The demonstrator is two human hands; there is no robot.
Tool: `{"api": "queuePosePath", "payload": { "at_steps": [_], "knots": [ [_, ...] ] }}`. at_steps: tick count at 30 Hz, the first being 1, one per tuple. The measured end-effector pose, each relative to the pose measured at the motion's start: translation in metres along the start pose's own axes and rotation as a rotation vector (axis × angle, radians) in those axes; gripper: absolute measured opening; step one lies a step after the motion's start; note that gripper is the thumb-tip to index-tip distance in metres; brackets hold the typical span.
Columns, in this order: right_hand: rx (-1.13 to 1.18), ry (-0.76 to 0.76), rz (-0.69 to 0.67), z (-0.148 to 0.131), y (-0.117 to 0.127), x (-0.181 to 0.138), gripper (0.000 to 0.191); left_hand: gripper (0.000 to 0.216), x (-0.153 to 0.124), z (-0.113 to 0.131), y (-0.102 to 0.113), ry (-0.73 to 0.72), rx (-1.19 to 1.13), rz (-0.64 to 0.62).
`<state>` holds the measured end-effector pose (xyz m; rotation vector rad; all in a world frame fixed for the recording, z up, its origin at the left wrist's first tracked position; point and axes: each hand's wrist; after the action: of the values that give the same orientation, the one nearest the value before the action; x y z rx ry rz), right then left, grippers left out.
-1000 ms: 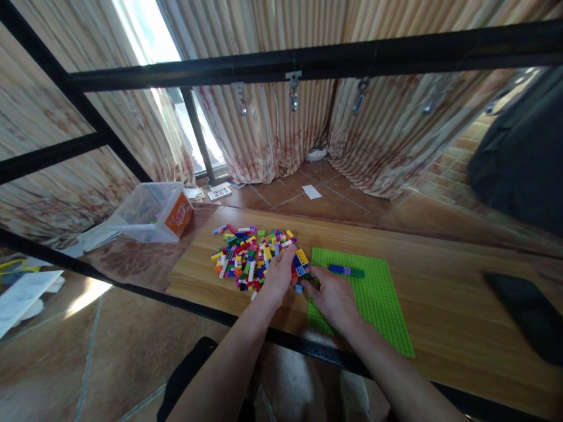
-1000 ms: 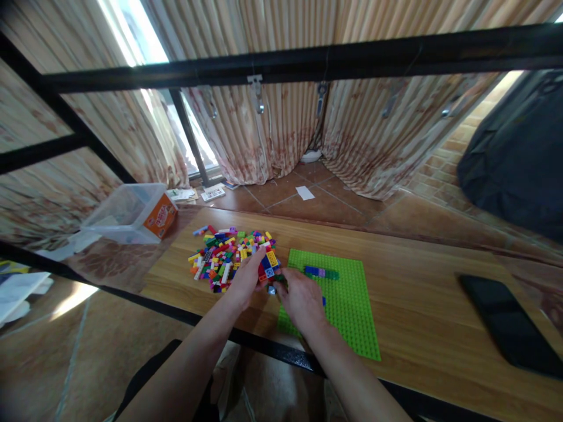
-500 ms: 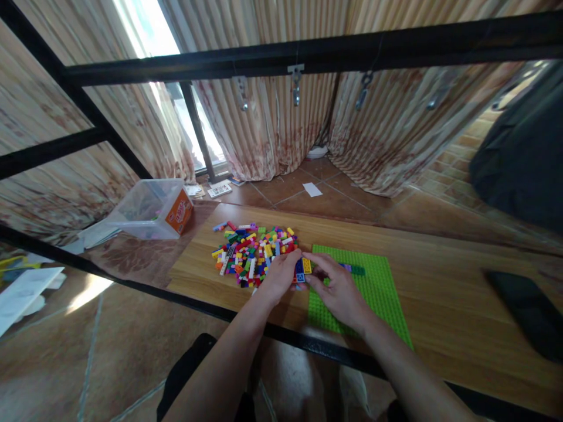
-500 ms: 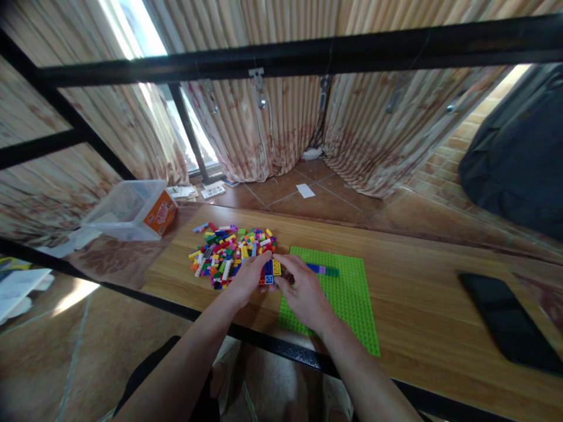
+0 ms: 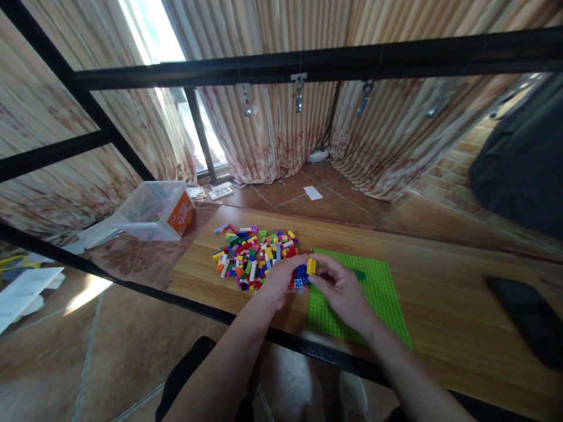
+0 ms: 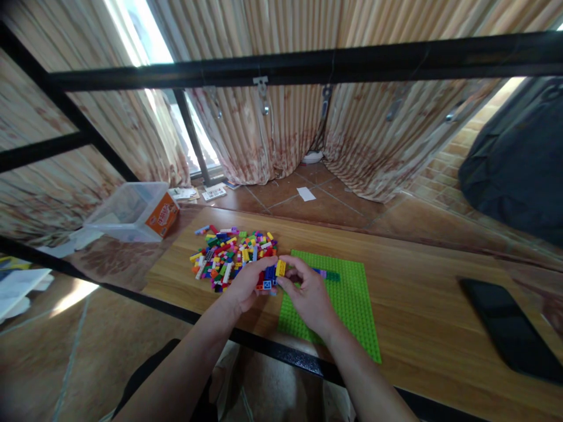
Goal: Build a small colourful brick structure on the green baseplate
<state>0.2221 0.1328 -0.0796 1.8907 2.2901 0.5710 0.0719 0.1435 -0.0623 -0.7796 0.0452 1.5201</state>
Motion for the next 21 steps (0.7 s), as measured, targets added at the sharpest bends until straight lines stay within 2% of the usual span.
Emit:
{"api": "queuePosePath", "payload": {
  "at_steps": [6,9,13,15,18,21],
  "knots": [
    [-0.05,0.01,-0.019,-0.002,-0.007,-0.002,0.04,0.022,0.0,-0.001,0.0,-0.019,-0.008,0.095],
    [-0.076,0.016,0.009,-0.003,-0.009,-0.002,0.034,0.02,-0.003,0.0,-0.002,-0.027,-0.018,0.119],
    [0.066,0.02,0.026,-0.002,-0.01,0.001,0.031,0.02,-0.006,0.006,-0.001,-0.002,-0.067,0.13],
    [0.096,0.01,0.052,0.001,-0.01,0.002,0.033,0.022,-0.004,0.012,0.005,-0.036,-0.033,0.141],
    [-0.067,-0.012,0.111,0.008,-0.008,0.003,0.036,0.026,0.0,0.028,0.024,-0.244,0.202,0.275],
    [-0.321,0.021,0.108,0.012,-0.01,0.002,0.035,0.025,0.004,0.043,0.043,-0.459,0.677,0.515]
  ]
}}
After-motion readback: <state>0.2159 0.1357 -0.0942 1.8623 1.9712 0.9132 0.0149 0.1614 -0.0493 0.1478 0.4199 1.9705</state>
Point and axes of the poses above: each hand's wrist, its own x-axis towards the middle knuckle, its own y-axis out of the back of the hand, z = x × y, and after that the axes turned 8 degrees about -x, right-handed
